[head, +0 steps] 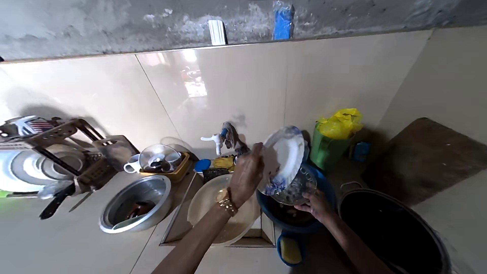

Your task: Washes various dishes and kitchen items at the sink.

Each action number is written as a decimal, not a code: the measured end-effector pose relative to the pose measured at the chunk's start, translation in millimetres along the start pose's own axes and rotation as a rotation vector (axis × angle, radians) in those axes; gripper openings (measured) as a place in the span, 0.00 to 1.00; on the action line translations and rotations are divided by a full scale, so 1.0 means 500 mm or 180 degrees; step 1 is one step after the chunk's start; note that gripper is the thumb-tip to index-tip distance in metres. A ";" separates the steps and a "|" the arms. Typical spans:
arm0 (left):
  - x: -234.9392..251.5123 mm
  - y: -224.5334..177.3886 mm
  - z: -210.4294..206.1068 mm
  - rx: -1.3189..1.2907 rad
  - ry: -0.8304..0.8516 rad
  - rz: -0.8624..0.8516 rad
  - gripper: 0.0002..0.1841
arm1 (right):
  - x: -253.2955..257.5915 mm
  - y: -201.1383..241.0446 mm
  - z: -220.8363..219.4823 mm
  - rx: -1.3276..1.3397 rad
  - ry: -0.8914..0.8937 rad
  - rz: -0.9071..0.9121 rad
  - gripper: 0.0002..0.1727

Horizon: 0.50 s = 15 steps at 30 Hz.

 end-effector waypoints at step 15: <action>-0.516 0.491 0.067 -0.2188 -0.1357 0.2953 0.16 | -0.007 0.037 0.038 -0.0228 -0.0238 0.0028 0.27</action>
Point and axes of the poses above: each hand's wrist, its own x-axis towards the middle knuckle, its own z-axis out of the back of the hand, y = z × x, the point moved 8 cm from there along x, towards the middle knuckle, and after that the axes turned 6 degrees about -x, right-handed, at the moved point
